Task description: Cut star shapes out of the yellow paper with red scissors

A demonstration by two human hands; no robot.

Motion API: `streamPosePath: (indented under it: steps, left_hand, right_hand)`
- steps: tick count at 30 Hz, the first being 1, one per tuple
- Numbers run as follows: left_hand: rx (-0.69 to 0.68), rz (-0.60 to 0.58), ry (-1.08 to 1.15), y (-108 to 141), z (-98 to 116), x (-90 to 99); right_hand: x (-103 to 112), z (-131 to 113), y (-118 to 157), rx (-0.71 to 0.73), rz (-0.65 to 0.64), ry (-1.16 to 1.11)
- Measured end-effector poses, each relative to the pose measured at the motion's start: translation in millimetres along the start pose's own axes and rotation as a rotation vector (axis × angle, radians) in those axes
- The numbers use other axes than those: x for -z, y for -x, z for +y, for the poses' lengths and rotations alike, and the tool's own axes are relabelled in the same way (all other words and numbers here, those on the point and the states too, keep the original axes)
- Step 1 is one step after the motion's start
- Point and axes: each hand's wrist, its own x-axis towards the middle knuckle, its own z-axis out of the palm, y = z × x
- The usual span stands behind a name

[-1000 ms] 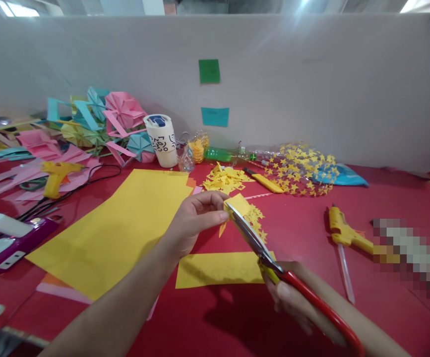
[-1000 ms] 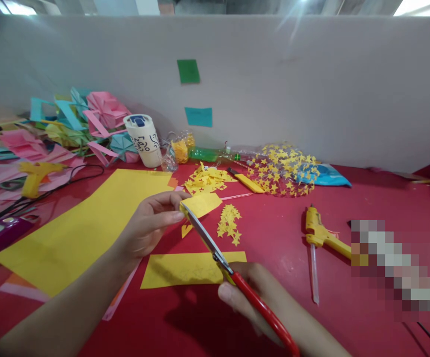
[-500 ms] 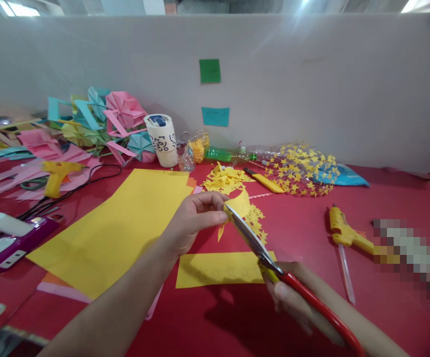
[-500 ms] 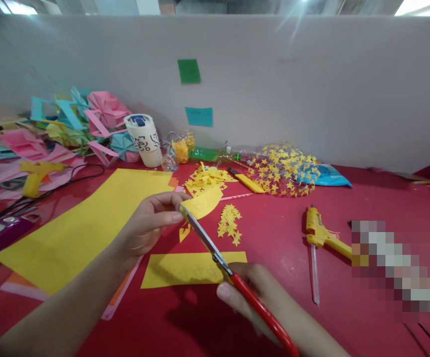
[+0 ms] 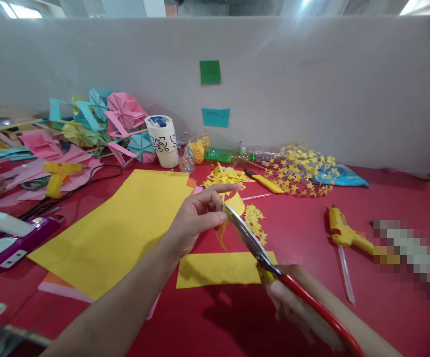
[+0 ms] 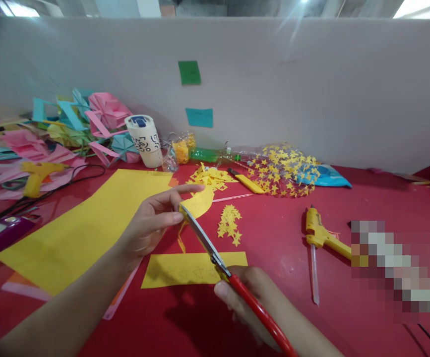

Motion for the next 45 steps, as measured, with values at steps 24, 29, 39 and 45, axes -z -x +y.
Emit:
streamPosePath:
  steps: [24,29,39,45]
  left_hand:
    - [0.023,-0.093,-0.068,-1.8,7.6,11.6]
    - [0.059,-0.116,-0.106,-3.0,9.6,15.3]
    - [0.053,-0.041,-0.243,-7.7,7.8,17.5]
    - [0.01,0.057,-0.642,-10.0,10.8,12.0]
  right_hand:
    - [-0.3,9.5,-2.2,0.004,-0.01,0.041]
    - [0.1,10.5,-1.3,0.031,-0.027,0.016]
    - [1.4,19.8,-7.1,-0.033,0.119,-0.128]
    - [9.8,26.5,-13.1,0.046,0.291,-0.226]
